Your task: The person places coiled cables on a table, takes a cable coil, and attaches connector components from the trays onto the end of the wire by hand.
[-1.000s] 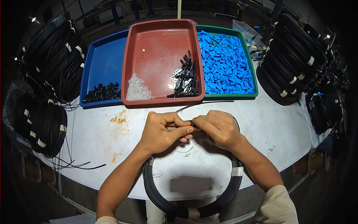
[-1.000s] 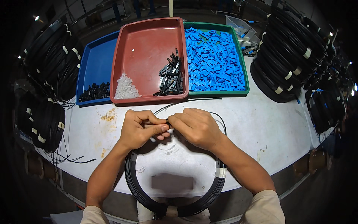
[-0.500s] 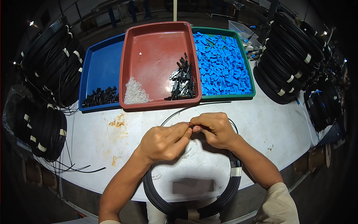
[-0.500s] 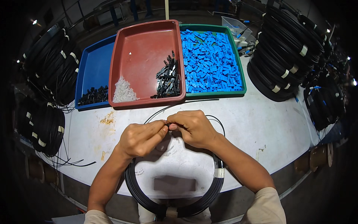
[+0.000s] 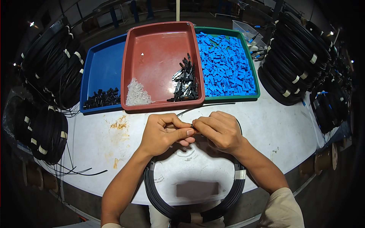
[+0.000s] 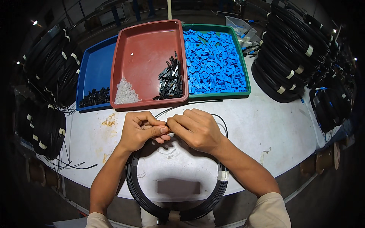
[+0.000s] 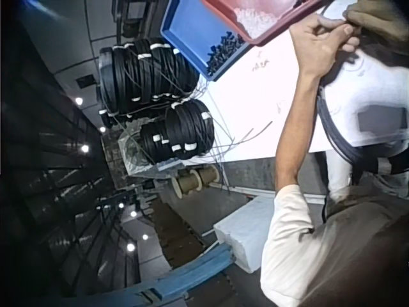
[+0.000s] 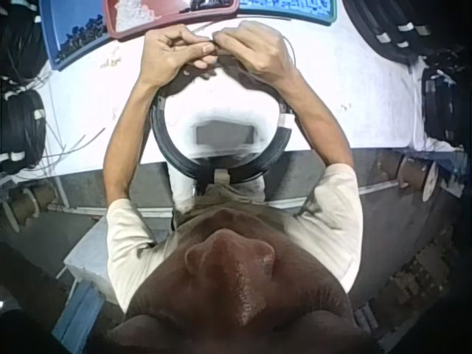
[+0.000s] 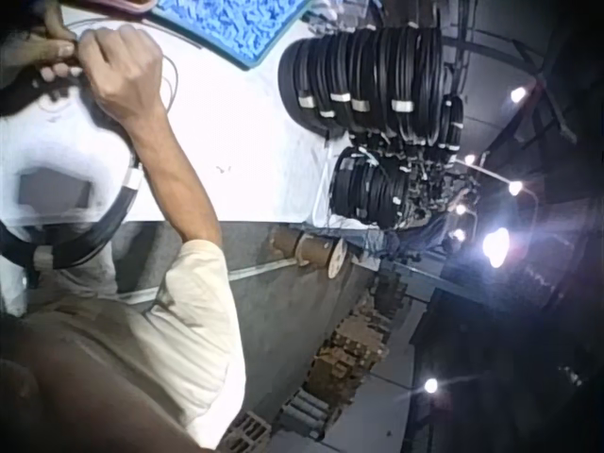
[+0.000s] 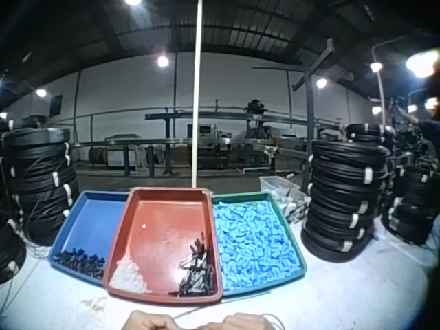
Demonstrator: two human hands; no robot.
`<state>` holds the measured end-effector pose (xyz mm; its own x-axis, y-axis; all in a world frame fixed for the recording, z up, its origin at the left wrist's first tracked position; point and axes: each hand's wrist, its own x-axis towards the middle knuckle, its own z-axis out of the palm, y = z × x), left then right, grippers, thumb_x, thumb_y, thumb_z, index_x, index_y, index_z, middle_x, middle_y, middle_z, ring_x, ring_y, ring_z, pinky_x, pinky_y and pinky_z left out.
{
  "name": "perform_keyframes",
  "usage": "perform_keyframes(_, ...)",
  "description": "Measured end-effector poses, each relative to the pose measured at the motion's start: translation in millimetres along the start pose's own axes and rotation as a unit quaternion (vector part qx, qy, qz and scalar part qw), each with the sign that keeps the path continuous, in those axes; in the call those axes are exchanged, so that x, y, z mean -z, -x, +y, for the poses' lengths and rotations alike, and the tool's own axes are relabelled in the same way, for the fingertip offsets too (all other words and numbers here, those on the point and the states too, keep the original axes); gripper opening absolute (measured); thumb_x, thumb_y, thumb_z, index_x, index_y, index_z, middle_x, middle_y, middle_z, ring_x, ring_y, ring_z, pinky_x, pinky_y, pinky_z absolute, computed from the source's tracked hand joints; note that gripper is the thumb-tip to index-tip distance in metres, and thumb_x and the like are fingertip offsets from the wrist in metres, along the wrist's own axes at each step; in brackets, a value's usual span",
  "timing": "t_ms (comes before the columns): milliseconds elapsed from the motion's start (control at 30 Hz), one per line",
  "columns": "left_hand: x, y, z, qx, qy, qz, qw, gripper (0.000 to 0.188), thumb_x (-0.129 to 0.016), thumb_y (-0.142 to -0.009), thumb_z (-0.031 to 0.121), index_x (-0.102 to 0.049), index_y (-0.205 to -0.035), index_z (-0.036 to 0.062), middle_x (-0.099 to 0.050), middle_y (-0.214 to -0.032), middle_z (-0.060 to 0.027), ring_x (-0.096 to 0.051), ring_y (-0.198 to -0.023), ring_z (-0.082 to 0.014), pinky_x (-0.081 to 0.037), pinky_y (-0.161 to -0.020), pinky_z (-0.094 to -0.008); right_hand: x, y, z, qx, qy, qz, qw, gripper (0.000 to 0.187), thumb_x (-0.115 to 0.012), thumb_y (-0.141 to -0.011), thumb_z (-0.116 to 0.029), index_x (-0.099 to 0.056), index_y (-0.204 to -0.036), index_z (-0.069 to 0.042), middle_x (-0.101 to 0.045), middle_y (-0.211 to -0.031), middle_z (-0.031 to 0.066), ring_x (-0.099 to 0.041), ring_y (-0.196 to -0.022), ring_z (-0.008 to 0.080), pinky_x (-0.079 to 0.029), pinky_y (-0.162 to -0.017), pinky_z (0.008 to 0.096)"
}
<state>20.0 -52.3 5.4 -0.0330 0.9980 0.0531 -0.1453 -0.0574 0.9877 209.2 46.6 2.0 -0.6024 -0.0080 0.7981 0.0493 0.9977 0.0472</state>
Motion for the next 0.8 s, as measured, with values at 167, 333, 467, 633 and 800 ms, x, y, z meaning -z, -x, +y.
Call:
perform_keyframes(167,-5.1,2.5,-11.3,-0.178,-0.196,-0.003,0.964,0.007,-0.074,-0.086,-0.005,-0.07,-0.09,-0.0086,-0.074,-0.086,-0.019,-0.073,-0.069,-0.0178,-0.062,-0.06,-0.0272,3.4,1.3,-1.0,-0.057,-0.049,-0.045,0.996,0.024,-0.071,-0.067,-0.004,-0.068,-0.09,-0.002,-0.064,-0.074,0.0073,-0.057,-0.056,0.0226,-0.044,-0.05,0.0342)
perform_keyframes(333,-7.0,2.9,-3.5,-0.513,-0.613,-0.002,0.6,0.014,-0.072,-0.078,0.001,-0.062,-0.067,0.0015,-0.069,-0.085,-0.013,-0.071,-0.073,-0.0194,-0.055,-0.049,-0.0273,-5.5,5.4,2.5,-0.227,-0.2,-0.077,0.95,0.017,-0.07,-0.076,-0.003,-0.07,-0.093,-0.002,-0.069,-0.076,0.0133,-0.067,-0.069,0.0306,-0.051,-0.06,0.0382)
perform_keyframes(467,-2.9,-5.1,-6.7,-0.553,-0.591,0.024,0.586,0.012,-0.072,-0.077,0.0,-0.063,-0.07,0.0008,-0.07,-0.085,-0.0124,-0.07,-0.07,-0.0178,-0.056,-0.05,-0.0275,-6.4,4.7,6.1,-0.262,-0.274,-0.08,0.922,0.014,-0.07,-0.083,-0.002,-0.07,-0.096,0.0,-0.071,-0.085,0.0169,-0.069,-0.075,0.0341,-0.054,-0.069,0.0379)
perform_keyframes(633,-2.3,1.2,-8.9,-0.467,-0.521,0.04,0.713,0.005,-0.074,-0.078,-0.001,-0.07,-0.076,0.0002,-0.073,-0.085,-0.0114,-0.071,-0.065,-0.0175,-0.057,-0.054,-0.0271,-2.7,6.4,1.9,-0.176,-0.194,-0.054,0.964,0.017,-0.073,-0.08,-0.007,-0.068,-0.095,-0.001,-0.069,-0.083,0.0124,-0.064,-0.068,0.0292,-0.052,-0.063,0.0362)
perform_keyframes(800,-3.9,6.0,-2.9,-0.115,-0.146,0.026,0.982,0.008,-0.075,-0.084,-0.003,-0.071,-0.089,-0.0067,-0.075,-0.084,-0.0163,-0.074,-0.074,-0.0163,-0.058,-0.06,-0.0239,1.1,1.7,1.0,-0.001,-0.039,0.015,0.999,0.024,-0.069,-0.068,-0.009,-0.067,-0.091,0.001,-0.061,-0.074,0.005,-0.057,-0.06,0.0188,-0.047,-0.054,0.0323)
